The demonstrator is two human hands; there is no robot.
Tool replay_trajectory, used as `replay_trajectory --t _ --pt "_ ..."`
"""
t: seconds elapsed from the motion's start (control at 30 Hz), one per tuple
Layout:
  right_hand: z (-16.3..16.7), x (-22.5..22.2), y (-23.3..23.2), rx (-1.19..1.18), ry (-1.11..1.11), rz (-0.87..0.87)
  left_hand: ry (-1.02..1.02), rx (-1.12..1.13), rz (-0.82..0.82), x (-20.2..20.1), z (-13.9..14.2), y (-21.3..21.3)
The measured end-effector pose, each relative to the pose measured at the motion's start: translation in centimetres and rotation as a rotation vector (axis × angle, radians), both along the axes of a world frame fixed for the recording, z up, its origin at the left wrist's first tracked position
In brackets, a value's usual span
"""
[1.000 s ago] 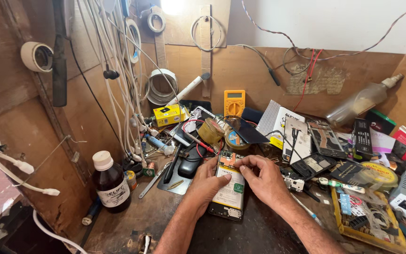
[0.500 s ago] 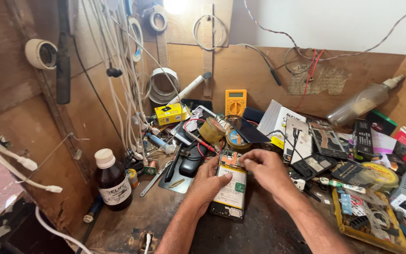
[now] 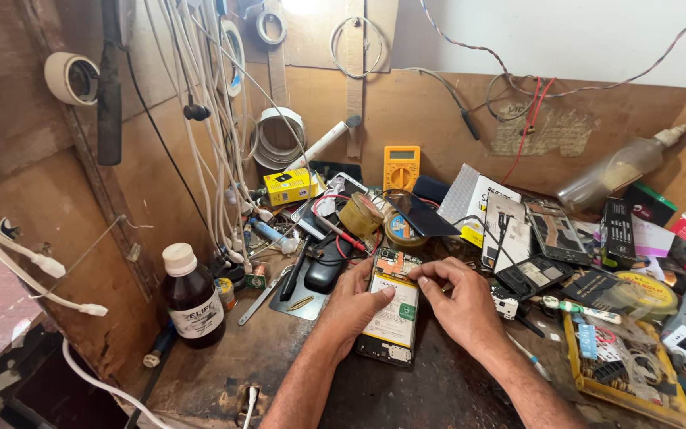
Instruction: The person uses a metal prying tool to separate the back cover of a smartphone and then removes the internal motherboard. The person works on a cluttered wooden workbench filled with various electronic components and tools.
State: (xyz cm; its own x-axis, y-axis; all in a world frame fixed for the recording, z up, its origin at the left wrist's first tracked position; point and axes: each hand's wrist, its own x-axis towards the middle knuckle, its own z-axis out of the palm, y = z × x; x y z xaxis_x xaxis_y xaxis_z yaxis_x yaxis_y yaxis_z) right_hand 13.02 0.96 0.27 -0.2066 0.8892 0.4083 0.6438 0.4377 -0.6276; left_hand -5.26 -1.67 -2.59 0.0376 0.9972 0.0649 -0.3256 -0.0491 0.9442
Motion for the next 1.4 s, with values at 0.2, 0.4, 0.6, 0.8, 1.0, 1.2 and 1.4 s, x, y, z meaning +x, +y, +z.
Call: replay_trajectory --t 0.2,0.4,0.6,0.8,1.0,1.2,1.4 --pt "-0.2 -0.4 1.0 -0.019 -0.027 0.025 0.003 0.021 -0.015 -0.1 -0.2 0.1" --pt "-0.2 -0.3 0.9 -0.031 -0.002 0.025 -0.024 0.026 -0.015 -0.1 -0.4 0.1" --pt "-0.3 -0.8 -1.8 0.185 -0.019 0.041 -0.024 0.028 -0.002 -0.1 -0.6 0.4" --pt "-0.3 -1.4 -3.5 0.467 -0.225 0.121 -0.049 0.057 -0.023 -0.1 -0.5 0.2" --pt "0.3 -1.7 -4.4 0.464 -0.278 0.128 -0.086 0.073 -0.035 -0.3 -0.4 0.1" --pt "0.5 -1.7 -4.6 0.440 -0.245 0.145 -0.066 0.063 -0.011 -0.2 -0.6 0.1" --pt "0.1 -1.5 -4.2 0.196 0.037 0.047 -0.078 0.091 -0.035 -0.2 0.0 -0.3"
